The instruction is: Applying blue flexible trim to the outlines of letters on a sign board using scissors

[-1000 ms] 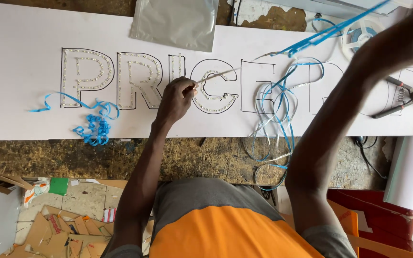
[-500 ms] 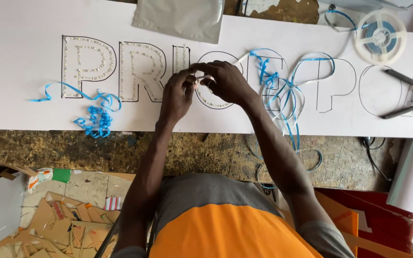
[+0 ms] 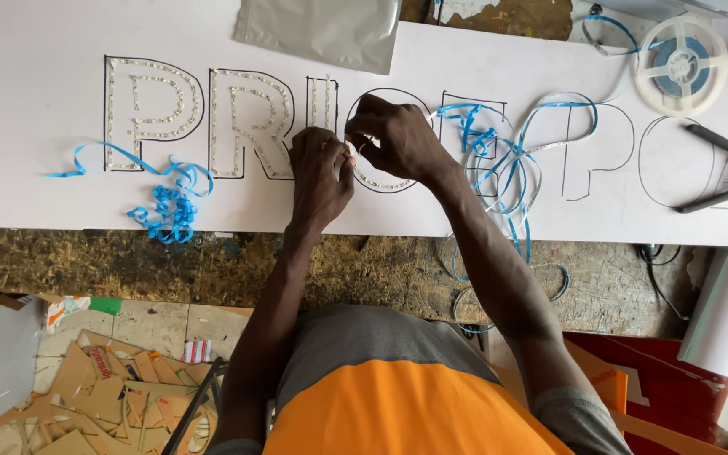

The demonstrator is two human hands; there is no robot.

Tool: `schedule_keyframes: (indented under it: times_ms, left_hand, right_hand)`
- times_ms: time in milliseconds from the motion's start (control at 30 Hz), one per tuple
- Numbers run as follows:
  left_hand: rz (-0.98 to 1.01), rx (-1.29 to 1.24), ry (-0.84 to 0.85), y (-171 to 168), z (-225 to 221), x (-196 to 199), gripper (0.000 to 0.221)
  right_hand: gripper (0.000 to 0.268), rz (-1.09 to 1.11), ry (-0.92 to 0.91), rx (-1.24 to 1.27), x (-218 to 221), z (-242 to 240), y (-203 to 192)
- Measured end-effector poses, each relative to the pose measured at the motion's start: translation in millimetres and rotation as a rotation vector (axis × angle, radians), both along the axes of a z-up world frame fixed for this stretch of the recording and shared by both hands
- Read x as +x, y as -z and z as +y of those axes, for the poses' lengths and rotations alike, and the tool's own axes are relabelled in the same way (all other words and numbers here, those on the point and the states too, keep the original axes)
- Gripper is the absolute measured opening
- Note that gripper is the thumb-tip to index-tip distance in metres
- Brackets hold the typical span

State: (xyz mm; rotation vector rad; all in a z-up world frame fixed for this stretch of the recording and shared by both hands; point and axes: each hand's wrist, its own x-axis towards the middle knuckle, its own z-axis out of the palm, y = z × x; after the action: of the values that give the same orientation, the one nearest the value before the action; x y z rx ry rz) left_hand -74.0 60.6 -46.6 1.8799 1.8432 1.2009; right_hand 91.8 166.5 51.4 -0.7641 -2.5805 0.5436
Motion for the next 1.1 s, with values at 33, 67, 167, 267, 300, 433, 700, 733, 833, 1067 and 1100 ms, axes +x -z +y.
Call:
schedule_keyframes:
  times_ms: [33, 67, 167, 267, 300, 433, 700, 733, 833, 1067, 1100]
  left_hand:
    - [-0.018, 0.003, 0.004, 0, 0, 1, 0.013]
    - [-0.036, 0.006, 0.007, 1, 0, 1, 0.016]
    - [-0.109, 0.036, 0.003, -22, 0, 3, 0.018]
    - [-0.166, 0.02, 0.008, -26, -2, 2, 0.017]
    - [-0.168, 0.013, 0.008, -27, -3, 0, 0.017]
    - [-0.23, 0.003, -0.013, -28, 0, -8, 0.051]
    - [-0.112, 0.107, 0.05, -28, -6, -4, 0.01]
    - [-0.073, 0.113, 0.07, -30, -8, -4, 0.017]
    - [0.034, 0.1, 0.102, -34, -13, -6, 0.024]
    - [0.311, -0.009, 0.17, -28, -29, -13, 0.041]
    - [0.312, -0.006, 0.171, -23, -30, -12, 0.041]
  right_hand:
    - [0.005, 0.022, 0.015, -0.016, 0, 5, 6]
    - [0.003, 0.044, 0.029, -0.033, 0, 11, 12]
    - [0.008, -0.071, 0.083, 0.007, 0, 27, 25]
    - [0.012, -0.147, 0.101, -0.087, -5, 34, 23]
    - [0.012, -0.149, 0.101, -0.093, -6, 36, 26]
    - [0.009, -0.184, 0.13, -0.017, -8, 45, 34]
    - [0.013, -0.206, 0.133, -0.022, -12, 47, 44]
    - [0.016, -0.199, 0.13, -0.027, -11, 47, 45]
    - [0.017, -0.174, 0.124, -0.018, -10, 48, 47]
    - [0.015, -0.165, 0.155, -0.081, -11, 53, 44]
    - [0.015, -0.165, 0.157, -0.078, -11, 52, 45]
